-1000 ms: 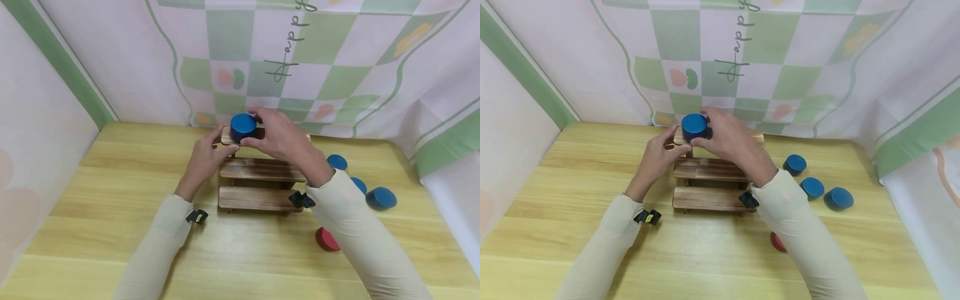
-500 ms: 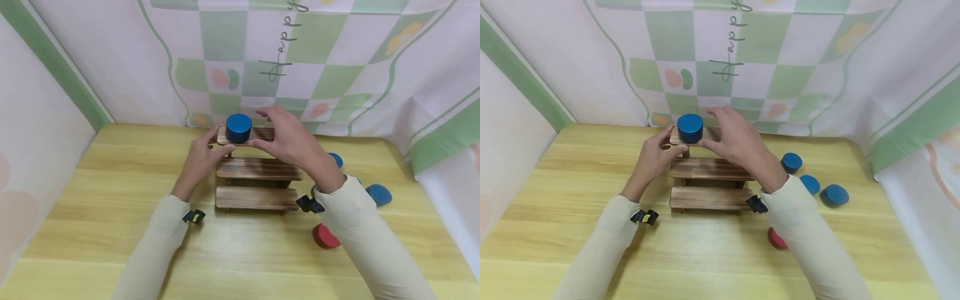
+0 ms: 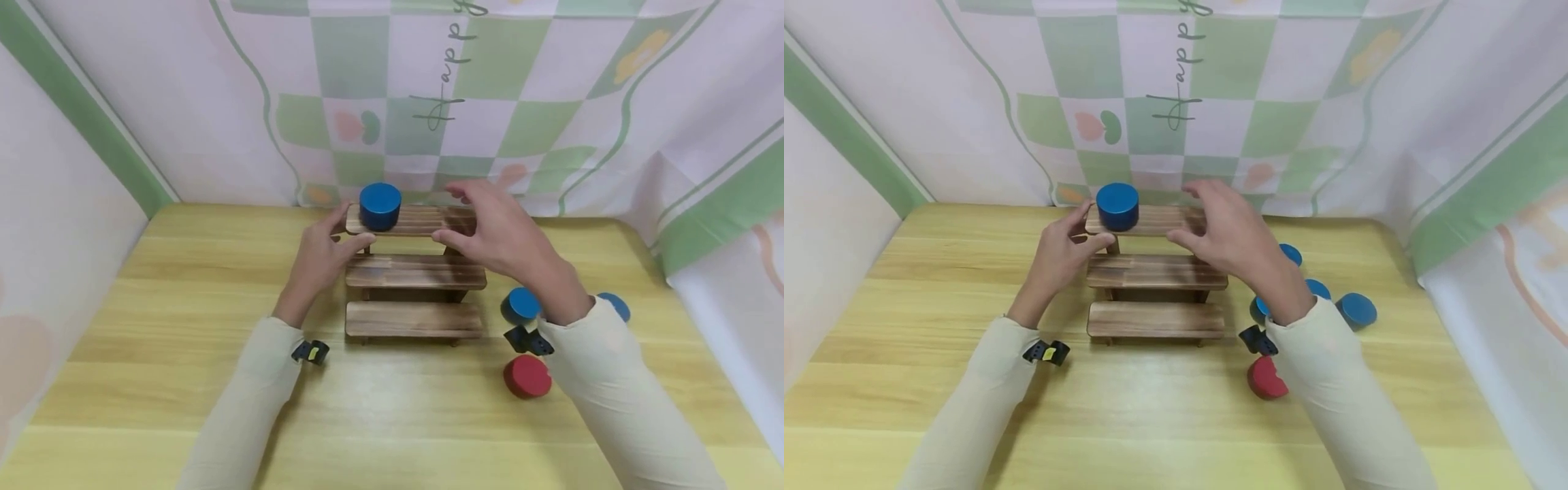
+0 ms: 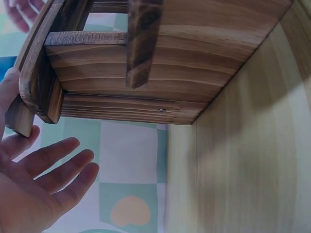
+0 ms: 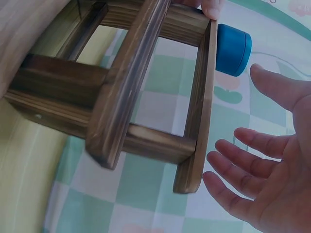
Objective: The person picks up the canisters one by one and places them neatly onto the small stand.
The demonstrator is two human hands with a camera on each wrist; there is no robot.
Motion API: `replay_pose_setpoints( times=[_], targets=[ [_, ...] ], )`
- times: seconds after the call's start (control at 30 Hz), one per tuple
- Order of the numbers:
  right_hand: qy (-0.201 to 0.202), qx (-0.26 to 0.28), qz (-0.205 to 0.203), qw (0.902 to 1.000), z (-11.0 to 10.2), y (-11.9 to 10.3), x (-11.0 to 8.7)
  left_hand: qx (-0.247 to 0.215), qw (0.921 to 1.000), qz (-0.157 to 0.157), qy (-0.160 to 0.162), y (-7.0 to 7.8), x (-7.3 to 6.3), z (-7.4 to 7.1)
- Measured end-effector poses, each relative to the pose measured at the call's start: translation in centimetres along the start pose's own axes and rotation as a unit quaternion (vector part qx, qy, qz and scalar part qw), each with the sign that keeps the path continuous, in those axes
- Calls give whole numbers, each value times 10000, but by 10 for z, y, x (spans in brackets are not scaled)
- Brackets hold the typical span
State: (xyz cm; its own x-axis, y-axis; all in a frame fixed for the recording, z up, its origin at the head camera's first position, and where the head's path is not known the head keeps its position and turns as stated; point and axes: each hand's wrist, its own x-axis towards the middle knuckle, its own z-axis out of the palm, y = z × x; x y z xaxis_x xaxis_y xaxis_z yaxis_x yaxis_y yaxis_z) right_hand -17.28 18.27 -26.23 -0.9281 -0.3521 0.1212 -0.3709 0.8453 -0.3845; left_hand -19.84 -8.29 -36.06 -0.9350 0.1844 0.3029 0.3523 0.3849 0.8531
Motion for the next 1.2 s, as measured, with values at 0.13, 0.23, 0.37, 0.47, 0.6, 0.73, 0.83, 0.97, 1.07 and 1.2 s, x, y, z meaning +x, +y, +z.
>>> replay_pose_setpoints(
  times=[0.13,0.23,0.37,0.47,0.6,0.73,0.83,0.97,1.07,1.2],
  targets=[
    [58,-15,101,9999,-2,4,-5,-26,10000,-16,-1,-2,2,-1],
    [76,-8,210,9998,-3,6,-9,-41,10000,3,8,-4,4,-2],
    [109,9,252,9996,-5,9,-15,-46,10000,-18,10,-5,3,-5],
    [151,-5,203,9997,-5,12,-20,-43,10000,-32,17,-5,3,-7],
    [148,-43,255,9996,-6,18,-27,-44,10000,-54,32,-6,2,-10],
    [169,-51,366,9992,-5,27,-36,-69,9999,-93,33,-7,2,-11],
    [153,-89,445,9989,-3,33,-41,-96,9999,-96,28,-8,1,-12],
    [63,-154,614,9980,-2,39,-48,-115,9999,-111,18,-7,1,-13],
    [66,-189,695,9974,-2,43,-53,-136,9998,-120,5,-7,0,-14],
    [101,-191,786,9967,-1,48,-60,-137,9998,-109,21,-6,1,-16]
  ],
)
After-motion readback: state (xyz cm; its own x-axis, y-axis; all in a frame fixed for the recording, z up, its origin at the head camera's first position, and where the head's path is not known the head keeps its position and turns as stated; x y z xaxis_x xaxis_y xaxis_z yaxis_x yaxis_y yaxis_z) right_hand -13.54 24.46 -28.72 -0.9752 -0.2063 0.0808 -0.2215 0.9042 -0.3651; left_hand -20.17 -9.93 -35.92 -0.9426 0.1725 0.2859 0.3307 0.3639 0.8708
